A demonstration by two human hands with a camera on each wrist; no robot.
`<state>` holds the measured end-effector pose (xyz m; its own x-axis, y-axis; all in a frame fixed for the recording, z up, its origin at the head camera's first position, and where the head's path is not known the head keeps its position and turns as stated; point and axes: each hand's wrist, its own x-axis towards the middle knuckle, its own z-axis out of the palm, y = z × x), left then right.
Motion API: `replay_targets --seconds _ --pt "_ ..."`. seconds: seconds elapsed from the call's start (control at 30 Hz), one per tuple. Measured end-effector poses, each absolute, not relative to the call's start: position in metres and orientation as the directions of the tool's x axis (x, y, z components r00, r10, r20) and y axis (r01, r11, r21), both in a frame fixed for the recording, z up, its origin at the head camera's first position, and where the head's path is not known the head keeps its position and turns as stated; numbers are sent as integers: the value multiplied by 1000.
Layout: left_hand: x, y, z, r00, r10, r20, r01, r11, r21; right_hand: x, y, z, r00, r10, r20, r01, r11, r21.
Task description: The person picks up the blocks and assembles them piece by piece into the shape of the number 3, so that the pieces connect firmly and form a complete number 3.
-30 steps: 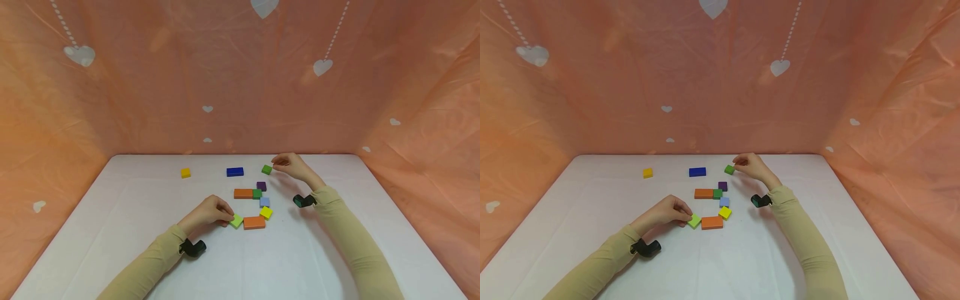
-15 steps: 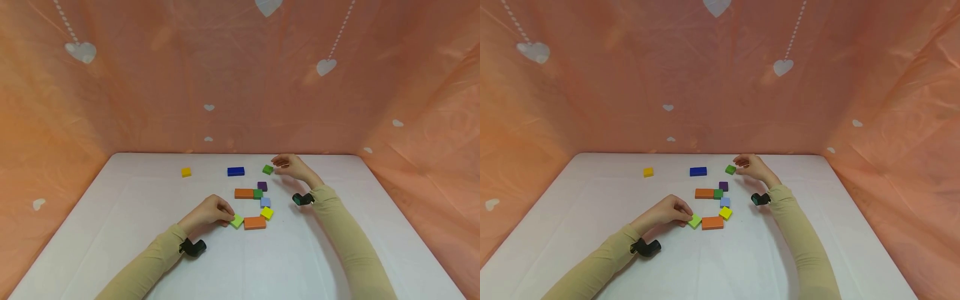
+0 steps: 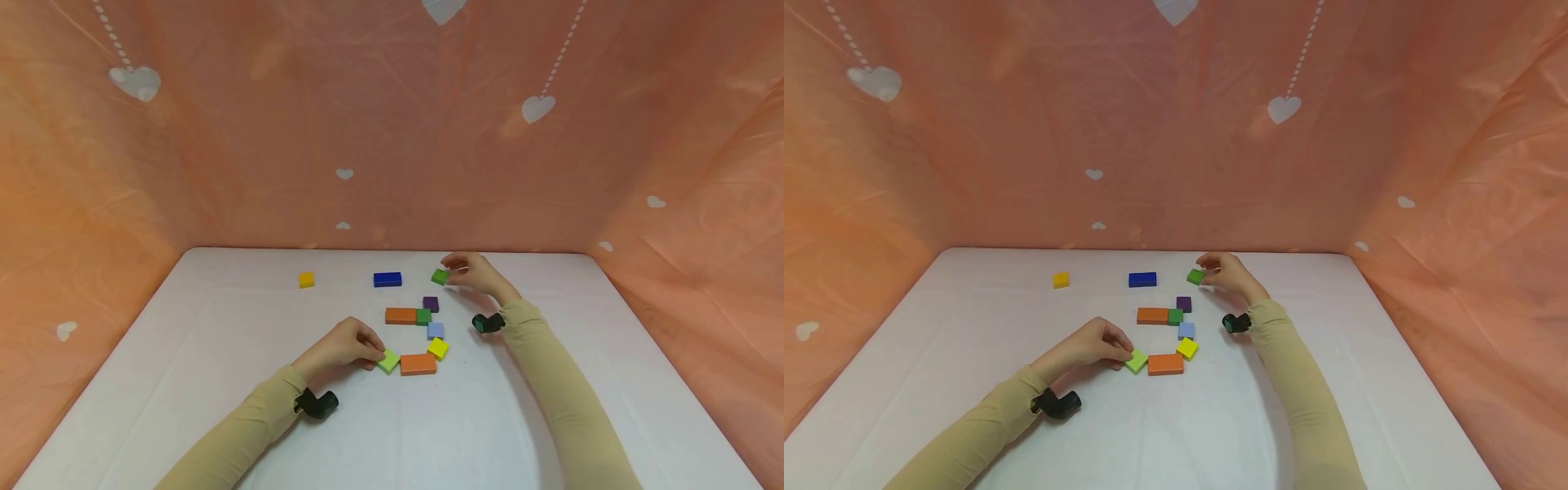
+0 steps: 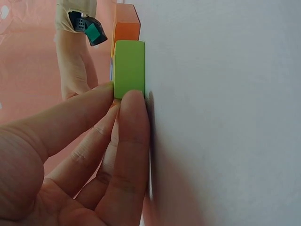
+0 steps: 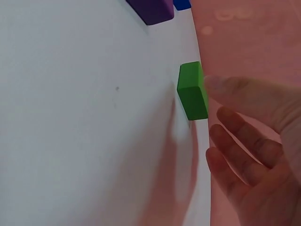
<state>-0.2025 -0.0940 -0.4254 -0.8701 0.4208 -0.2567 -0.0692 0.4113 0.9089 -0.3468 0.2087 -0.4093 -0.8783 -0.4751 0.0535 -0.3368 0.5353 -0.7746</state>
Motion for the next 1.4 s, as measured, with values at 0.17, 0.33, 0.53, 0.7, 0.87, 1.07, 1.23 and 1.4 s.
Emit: replay_targets --seconds 0.17,0.33,0.53,0.7,0.87,1.07,1.23,1.4 --pt "-203 -94 -426 -870 421 -257 -67 416 907 -349 207 -412 -871 -485 76 -364 534 -763" --pt "-204 -94 -426 -869 422 -259 -69 416 907 -352 203 -416 -873 -481 88 -383 562 -733" --pt "-202 -94 -424 -862 439 -254 -74 387 919 -352 198 -416 -883 -462 79 -373 590 -716" --pt "-200 -93 -422 -865 435 -251 -74 385 920 -350 195 -418 -899 -435 45 -338 624 -705" --pt "-201 -93 -422 -864 437 -251 -71 388 919 -351 193 -420 -913 -407 4 -295 654 -697" --pt "-203 -94 -425 -866 434 -246 -55 406 912 -354 190 -421 -915 -403 4 -290 652 -700" --pt "-204 -95 -427 -870 426 -249 -55 416 908 -353 189 -420 -914 -405 4 -294 657 -694" --pt "-203 -93 -427 -870 429 -242 -55 403 913 -351 189 -421 -913 -409 4 -299 661 -688"
